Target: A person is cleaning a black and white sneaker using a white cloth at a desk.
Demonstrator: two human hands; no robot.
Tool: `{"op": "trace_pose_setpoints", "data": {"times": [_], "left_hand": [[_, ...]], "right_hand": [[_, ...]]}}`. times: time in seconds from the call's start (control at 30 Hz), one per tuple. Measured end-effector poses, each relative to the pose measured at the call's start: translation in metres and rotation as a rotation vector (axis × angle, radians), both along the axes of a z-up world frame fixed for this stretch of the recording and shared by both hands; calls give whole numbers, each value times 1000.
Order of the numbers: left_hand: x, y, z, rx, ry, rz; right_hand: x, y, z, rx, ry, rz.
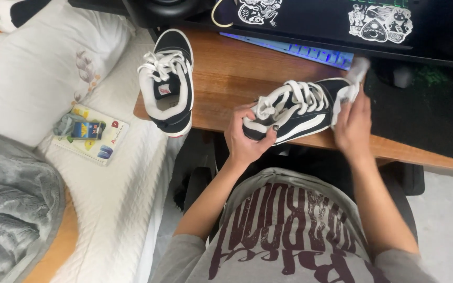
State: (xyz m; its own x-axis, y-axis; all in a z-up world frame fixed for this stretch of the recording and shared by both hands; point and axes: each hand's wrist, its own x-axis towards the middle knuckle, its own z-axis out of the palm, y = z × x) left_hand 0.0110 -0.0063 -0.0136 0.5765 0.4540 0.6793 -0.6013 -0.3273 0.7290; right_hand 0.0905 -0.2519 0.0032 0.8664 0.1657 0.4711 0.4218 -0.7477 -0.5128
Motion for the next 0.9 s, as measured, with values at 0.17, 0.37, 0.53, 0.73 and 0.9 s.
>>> {"op": "trace_pose_setpoints", "data": {"times": [0.17,0.37,0.53,0.73,0.9], "left_hand": [[2,3,-1,44,-13,15],[7,8,-6,101,-13,12],[9,13,-4,140,-21,-8],[12,14,-8,117,-30,-47],[12,14,-9,140,-21,-13]], "right_hand": [[-47,24,4,-40,-66,-71],[-59,30,11,-6,38,-70],[-5,10,4,51,-3,-12],[98,-23,-12,135,147,224],[131,10,13,-421,330,254]]}}
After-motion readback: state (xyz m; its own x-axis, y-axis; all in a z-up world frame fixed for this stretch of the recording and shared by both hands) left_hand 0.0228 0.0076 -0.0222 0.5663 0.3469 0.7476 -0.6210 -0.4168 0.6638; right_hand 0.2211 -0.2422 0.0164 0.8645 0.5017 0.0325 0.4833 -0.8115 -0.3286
